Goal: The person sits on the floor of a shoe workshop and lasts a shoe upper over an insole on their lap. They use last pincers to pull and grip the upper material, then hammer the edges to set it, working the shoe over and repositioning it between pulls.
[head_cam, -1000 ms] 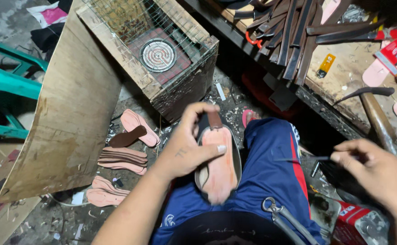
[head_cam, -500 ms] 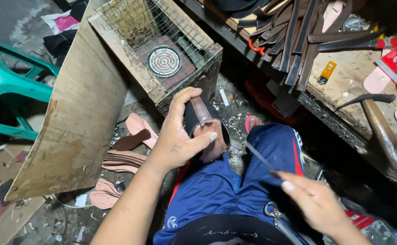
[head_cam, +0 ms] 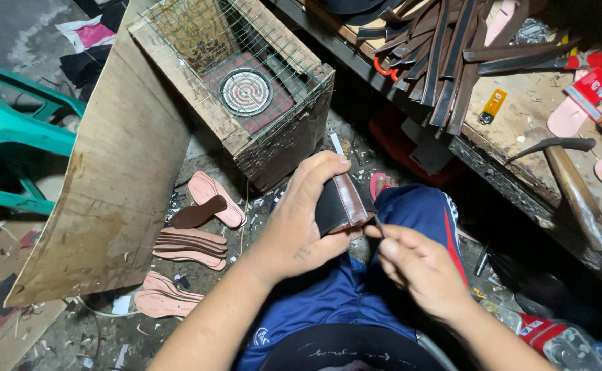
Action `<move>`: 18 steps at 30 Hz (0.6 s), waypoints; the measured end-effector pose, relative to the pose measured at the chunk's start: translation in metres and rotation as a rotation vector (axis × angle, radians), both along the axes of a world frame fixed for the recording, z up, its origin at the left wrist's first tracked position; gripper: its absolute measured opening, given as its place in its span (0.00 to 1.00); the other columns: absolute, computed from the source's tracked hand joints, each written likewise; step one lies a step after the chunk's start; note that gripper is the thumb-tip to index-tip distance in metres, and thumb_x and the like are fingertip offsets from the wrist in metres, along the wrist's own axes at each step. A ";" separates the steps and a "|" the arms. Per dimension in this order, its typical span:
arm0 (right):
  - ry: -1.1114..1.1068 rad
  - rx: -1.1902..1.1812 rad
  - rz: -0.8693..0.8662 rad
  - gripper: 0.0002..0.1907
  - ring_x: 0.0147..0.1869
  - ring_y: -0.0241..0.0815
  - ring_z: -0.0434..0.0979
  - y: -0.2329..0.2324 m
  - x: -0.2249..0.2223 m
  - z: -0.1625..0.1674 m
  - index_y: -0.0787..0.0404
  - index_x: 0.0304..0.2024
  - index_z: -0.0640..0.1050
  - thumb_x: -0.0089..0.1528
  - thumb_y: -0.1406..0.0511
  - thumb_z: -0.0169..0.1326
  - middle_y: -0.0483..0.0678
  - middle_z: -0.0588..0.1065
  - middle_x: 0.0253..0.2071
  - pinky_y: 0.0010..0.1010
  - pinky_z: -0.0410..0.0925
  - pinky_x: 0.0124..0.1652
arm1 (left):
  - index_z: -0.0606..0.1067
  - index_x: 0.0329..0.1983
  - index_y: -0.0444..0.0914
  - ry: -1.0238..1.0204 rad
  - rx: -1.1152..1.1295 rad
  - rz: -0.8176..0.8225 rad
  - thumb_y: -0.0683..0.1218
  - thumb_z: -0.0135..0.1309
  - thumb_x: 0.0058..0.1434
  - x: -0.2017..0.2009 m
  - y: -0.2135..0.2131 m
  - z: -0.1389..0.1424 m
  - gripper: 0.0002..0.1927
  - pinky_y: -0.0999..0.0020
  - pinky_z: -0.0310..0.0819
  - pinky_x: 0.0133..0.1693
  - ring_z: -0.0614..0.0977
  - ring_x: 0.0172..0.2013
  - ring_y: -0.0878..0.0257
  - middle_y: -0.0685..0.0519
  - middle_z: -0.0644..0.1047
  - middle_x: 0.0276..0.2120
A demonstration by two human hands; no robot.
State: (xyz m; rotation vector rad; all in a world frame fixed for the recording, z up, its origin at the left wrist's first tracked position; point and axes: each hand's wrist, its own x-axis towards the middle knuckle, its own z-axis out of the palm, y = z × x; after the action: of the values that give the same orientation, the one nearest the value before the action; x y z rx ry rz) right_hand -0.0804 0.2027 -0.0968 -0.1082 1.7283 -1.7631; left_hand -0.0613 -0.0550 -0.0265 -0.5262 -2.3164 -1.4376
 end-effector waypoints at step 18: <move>0.301 0.347 0.055 0.21 0.22 0.31 0.77 0.020 0.015 0.080 0.60 0.56 0.82 0.62 0.64 0.52 0.44 0.81 0.27 0.24 0.72 0.26 | 0.53 0.73 0.36 -0.043 -0.295 0.076 0.46 0.73 0.40 -0.016 0.029 0.017 0.59 0.49 0.65 0.61 0.67 0.60 0.37 0.38 0.60 0.65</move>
State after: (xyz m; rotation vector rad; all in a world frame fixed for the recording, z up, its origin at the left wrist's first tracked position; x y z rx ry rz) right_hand -0.0652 0.2229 -0.0167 -0.2785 2.1989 -1.4371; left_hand -0.0771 -0.0255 -0.0100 -0.4847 -2.5702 -1.0884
